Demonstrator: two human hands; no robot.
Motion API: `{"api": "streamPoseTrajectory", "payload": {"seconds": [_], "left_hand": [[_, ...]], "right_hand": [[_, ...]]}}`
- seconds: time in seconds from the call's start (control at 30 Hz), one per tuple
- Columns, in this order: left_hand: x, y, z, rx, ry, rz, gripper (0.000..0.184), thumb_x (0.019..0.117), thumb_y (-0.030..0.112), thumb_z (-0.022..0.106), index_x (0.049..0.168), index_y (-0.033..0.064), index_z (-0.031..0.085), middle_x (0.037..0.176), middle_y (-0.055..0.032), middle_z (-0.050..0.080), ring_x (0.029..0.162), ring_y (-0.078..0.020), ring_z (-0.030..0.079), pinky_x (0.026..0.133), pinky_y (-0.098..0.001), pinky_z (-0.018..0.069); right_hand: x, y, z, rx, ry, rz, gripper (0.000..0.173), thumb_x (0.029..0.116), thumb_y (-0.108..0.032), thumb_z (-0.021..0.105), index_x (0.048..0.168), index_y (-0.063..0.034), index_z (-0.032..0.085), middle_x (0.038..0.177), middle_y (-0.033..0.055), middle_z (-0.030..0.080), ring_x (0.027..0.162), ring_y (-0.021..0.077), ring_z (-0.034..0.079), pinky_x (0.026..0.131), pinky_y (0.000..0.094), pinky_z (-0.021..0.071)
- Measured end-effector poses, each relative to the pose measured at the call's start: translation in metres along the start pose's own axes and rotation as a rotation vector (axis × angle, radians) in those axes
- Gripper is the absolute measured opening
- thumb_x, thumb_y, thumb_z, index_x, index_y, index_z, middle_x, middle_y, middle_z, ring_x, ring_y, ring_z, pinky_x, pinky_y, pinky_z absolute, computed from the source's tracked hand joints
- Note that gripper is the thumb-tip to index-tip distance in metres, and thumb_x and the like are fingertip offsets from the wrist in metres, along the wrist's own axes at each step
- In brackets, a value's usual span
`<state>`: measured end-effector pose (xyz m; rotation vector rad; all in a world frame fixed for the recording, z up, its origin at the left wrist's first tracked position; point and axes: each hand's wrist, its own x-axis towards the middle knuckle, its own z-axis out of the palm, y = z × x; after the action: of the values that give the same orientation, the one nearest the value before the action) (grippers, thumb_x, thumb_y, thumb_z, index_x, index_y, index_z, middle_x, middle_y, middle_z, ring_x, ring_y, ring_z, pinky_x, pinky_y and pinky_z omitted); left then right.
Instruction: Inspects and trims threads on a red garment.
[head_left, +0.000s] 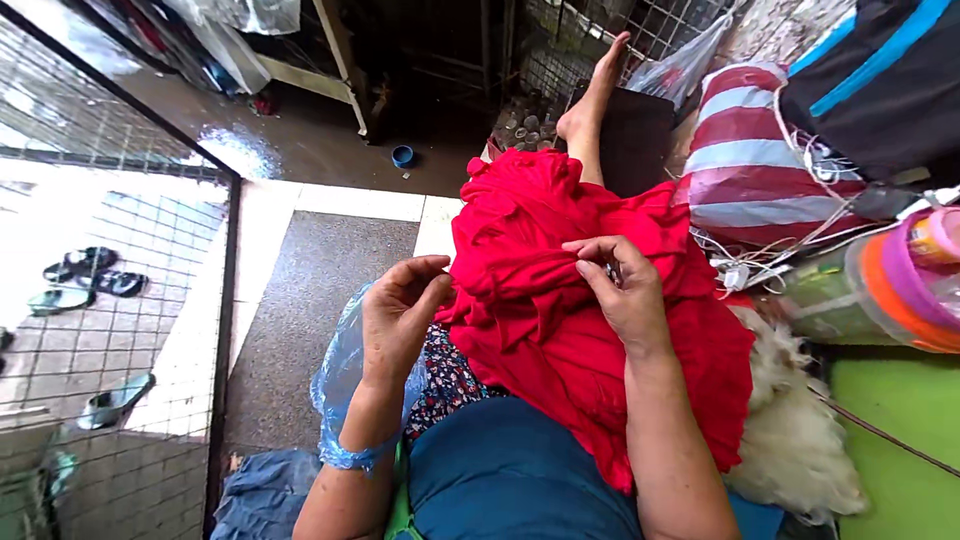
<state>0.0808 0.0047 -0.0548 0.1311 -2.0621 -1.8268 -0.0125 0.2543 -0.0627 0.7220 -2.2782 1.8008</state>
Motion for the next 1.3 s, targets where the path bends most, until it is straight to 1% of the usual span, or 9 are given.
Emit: {"api": "streamPoseTrajectory", "payload": {"seconds": [0.17, 0.43, 0.53, 0.63, 0.7, 0.8, 0.93, 1.03, 1.3], "left_hand": [[-0.004, 0.004, -0.001, 0.207, -0.258, -0.137, 0.014, 0.091, 0.003, 0.069, 0.104, 0.0011, 0.071, 0.087, -0.0024, 0.072, 0.072, -0.0057, 0.068, 0.069, -0.025, 0.0605], [-0.008, 0.009, 0.004, 0.265, -0.291, -0.192, 0.011, 0.0895, 0.001, 0.071, 0.1, 0.0007, 0.071, 0.084, -0.0033, 0.071, 0.071, -0.0038, 0.067, 0.07, -0.0221, 0.0588], [-0.011, 0.002, 0.014, 0.346, -0.269, -0.131, 0.012, 0.0904, 0.003, 0.071, 0.102, -0.0005, 0.072, 0.086, -0.007, 0.071, 0.072, -0.0078, 0.067, 0.071, -0.0262, 0.0584], [-0.011, -0.01, 0.03, 0.433, -0.179, 0.015, 0.015, 0.089, 0.0, 0.072, 0.103, -0.0046, 0.072, 0.092, -0.0148, 0.072, 0.079, -0.0184, 0.07, 0.076, -0.035, 0.0591], [-0.009, -0.018, 0.036, 0.465, -0.119, 0.106, 0.012, 0.0892, 0.001, 0.071, 0.1, -0.0049, 0.072, 0.092, -0.0166, 0.073, 0.082, -0.0218, 0.071, 0.078, -0.0365, 0.0593], [-0.007, -0.02, 0.034, 0.42, -0.137, 0.108, 0.01, 0.0925, 0.003, 0.068, 0.099, -0.0031, 0.073, 0.092, -0.014, 0.071, 0.079, -0.0167, 0.069, 0.076, -0.0311, 0.0584], [-0.002, -0.006, 0.018, 0.214, -0.266, -0.179, 0.006, 0.0963, 0.007, 0.067, 0.098, 0.0021, 0.07, 0.082, -0.0008, 0.071, 0.069, -0.0035, 0.068, 0.069, -0.0226, 0.0594], [0.001, -0.001, 0.007, 0.121, -0.303, -0.247, 0.004, 0.0967, 0.007, 0.066, 0.096, 0.0037, 0.069, 0.077, 0.0023, 0.069, 0.066, -0.0032, 0.066, 0.067, -0.0218, 0.058], [-0.002, 0.004, 0.008, 0.107, -0.305, -0.277, 0.003, 0.0953, 0.006, 0.067, 0.092, 0.0059, 0.068, 0.073, 0.0041, 0.069, 0.064, -0.0018, 0.066, 0.064, -0.0194, 0.0569]], "right_hand": [[-0.007, -0.003, 0.008, -0.119, 0.04, -0.047, 0.015, 0.0954, 0.001, 0.062, 0.109, 0.0068, 0.065, 0.114, 0.0159, 0.069, 0.104, 0.0097, 0.068, 0.087, 0.0204, 0.0564], [-0.014, -0.029, 0.027, -0.216, 0.112, -0.295, 0.008, 0.0921, 0.001, 0.066, 0.096, 0.0084, 0.068, 0.099, 0.0173, 0.068, 0.093, 0.0128, 0.066, 0.082, 0.0191, 0.0538], [-0.017, -0.042, 0.044, -0.176, -0.074, -0.236, 0.01, 0.0859, 0.005, 0.068, 0.096, 0.0056, 0.07, 0.089, 0.0123, 0.069, 0.077, 0.0091, 0.064, 0.069, 0.0179, 0.0533], [-0.015, -0.039, 0.057, -0.309, -0.126, -0.148, 0.02, 0.0805, 0.01, 0.07, 0.099, 0.0031, 0.072, 0.092, 0.0144, 0.072, 0.08, 0.0202, 0.071, 0.071, 0.0318, 0.0584], [-0.012, -0.038, 0.058, -0.326, -0.114, -0.088, 0.021, 0.0822, 0.01, 0.069, 0.102, 0.0031, 0.072, 0.094, 0.0151, 0.072, 0.082, 0.0211, 0.07, 0.073, 0.033, 0.0584], [-0.012, -0.035, 0.056, -0.329, -0.082, -0.061, 0.018, 0.0843, 0.009, 0.069, 0.102, 0.004, 0.072, 0.093, 0.0155, 0.072, 0.081, 0.0198, 0.07, 0.074, 0.0299, 0.0585], [-0.015, -0.035, 0.054, -0.367, -0.114, -0.076, 0.027, 0.0799, 0.006, 0.073, 0.107, 0.0033, 0.07, 0.1, 0.0165, 0.071, 0.086, 0.0247, 0.071, 0.075, 0.0373, 0.0593], [-0.019, -0.038, 0.048, -0.44, -0.202, -0.104, 0.032, 0.0816, -0.006, 0.073, 0.113, -0.0008, 0.07, 0.107, 0.0158, 0.069, 0.088, 0.0278, 0.069, 0.072, 0.0446, 0.0548], [-0.027, -0.036, 0.057, -0.679, -0.145, -0.241, 0.019, 0.0888, -0.002, 0.069, 0.106, -0.0061, 0.077, 0.108, 0.0167, 0.072, 0.085, 0.0322, 0.07, 0.07, 0.0469, 0.0525]]}}
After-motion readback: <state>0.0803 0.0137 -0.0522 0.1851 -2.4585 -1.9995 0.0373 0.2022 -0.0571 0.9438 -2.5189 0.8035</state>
